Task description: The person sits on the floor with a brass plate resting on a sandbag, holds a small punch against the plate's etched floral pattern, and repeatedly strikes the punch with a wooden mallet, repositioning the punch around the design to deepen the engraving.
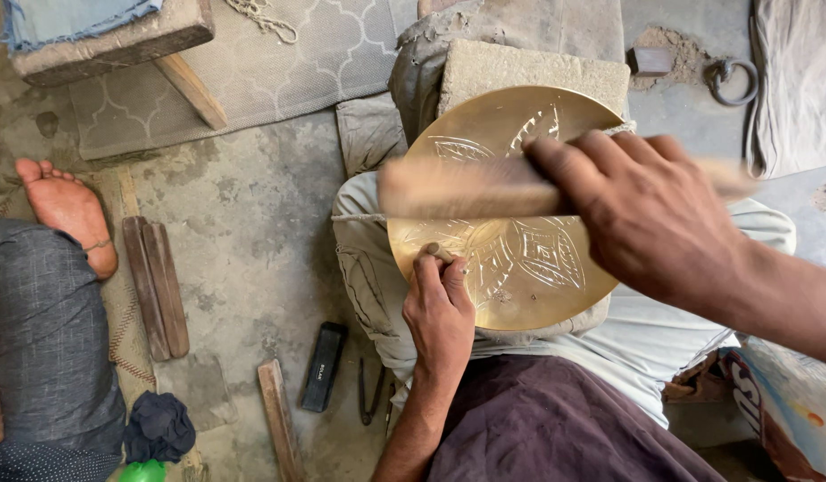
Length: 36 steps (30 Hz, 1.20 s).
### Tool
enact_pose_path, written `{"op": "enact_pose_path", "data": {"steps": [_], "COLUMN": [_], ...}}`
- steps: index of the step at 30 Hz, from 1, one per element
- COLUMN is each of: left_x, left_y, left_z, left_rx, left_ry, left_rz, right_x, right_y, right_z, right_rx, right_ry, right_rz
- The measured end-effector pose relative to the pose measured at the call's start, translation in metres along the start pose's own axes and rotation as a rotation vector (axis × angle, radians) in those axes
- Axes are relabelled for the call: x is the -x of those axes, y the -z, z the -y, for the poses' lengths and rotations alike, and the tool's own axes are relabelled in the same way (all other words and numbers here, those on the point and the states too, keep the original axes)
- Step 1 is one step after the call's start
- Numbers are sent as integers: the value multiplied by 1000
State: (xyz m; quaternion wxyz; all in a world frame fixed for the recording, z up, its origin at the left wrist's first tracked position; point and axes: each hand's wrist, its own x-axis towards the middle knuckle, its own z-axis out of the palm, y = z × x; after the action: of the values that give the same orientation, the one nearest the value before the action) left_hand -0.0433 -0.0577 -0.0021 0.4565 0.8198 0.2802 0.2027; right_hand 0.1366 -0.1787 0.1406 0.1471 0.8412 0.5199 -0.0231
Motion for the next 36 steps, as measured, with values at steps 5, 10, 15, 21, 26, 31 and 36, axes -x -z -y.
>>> {"op": "enact_pose_path", "data": {"steps": [5,10,15,21,26,31,36], "left_x": [-2,-1,2,4,4,4,5], "left_y": [1,2,2,0,-1,0,-1], "left_z": [-2,-7,-8,-3,-1,-3,-4], "left_rx": [7,14,50,55,-42,-11,16], "left_ry": [-64,-22,39,-21,61,-29,16], "left_rz": [-23,-8,2,-19,10,-30,-14], "right_x": [2,2,-5,-4,0,1,0], "right_y": [-1,-3,2,12,9,5,2], "right_z": [-1,2,2,6,8,8,6], "right_rx": [-126,190,-154,-50,-73,37,-177], "right_ry": [-24,84,-35,-30,20,12,-80], "right_rz": [-64,45,-100,-8,-183,-12,-9]}}
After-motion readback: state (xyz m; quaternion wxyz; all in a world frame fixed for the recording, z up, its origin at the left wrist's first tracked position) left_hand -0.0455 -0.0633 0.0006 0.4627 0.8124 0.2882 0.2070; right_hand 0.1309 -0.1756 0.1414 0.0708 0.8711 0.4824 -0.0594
